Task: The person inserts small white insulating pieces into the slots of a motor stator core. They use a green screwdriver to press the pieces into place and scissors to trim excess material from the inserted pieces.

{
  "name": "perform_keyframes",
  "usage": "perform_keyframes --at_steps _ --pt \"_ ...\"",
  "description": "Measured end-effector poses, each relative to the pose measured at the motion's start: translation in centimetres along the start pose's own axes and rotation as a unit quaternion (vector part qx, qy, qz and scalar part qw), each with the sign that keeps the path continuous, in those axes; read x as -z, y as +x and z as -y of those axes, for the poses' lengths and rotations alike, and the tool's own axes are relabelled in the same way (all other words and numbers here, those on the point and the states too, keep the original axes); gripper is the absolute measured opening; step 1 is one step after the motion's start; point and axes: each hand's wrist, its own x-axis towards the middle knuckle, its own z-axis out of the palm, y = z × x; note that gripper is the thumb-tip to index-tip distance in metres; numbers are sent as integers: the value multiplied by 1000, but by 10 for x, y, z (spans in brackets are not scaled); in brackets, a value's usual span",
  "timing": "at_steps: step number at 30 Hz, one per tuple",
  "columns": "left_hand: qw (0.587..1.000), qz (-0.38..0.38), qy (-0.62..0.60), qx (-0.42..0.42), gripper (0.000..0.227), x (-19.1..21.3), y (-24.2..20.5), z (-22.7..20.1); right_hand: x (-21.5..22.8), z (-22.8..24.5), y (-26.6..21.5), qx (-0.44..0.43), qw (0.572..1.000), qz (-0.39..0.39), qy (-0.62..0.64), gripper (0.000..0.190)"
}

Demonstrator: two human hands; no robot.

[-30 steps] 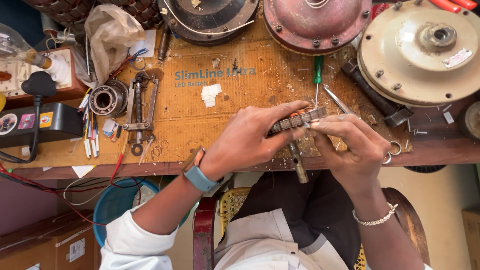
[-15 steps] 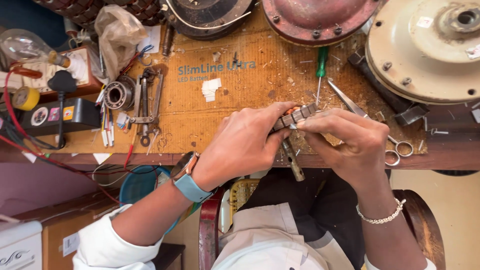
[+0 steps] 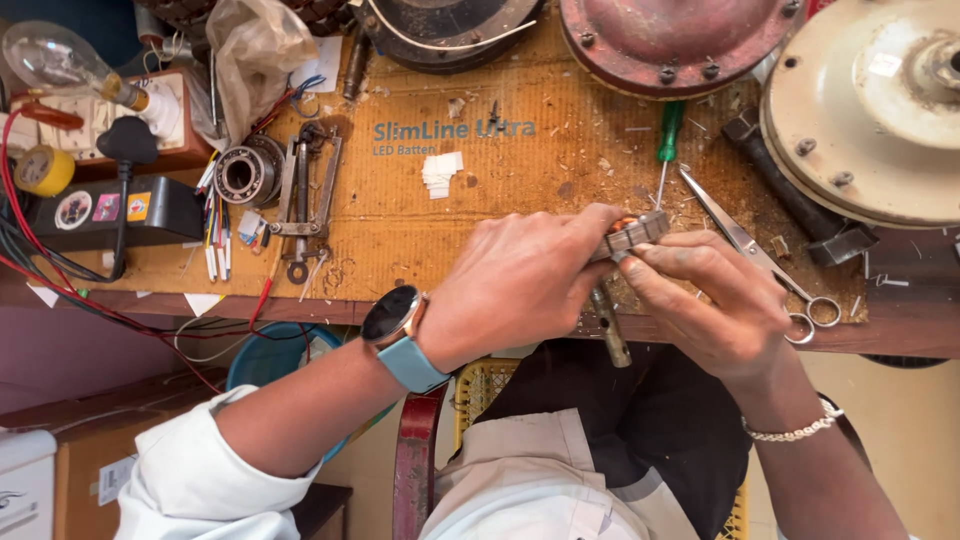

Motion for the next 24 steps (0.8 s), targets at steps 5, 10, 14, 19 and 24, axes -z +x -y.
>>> perform_keyframes --at_steps 5,10,14,19,24 --pt "1000 11 13 -8 26 -2 4 1 4 2 -1 6 999 12 -31 29" --pt "1000 5 16 -21 22 -4 7 -2 5 6 -3 6 999 7 -52 31" --pt "999 9 30 -24 20 -5 8 -2 3 10 -9 2 996 4 -90 29" --pt "999 18 20 -30 20 -6 10 -1 -11 9 -19 4 991 -36 -131 26" --pt "999 -7 15 -42 19 -5 11 3 -29 6 -13 23 987 -94 -132 23"
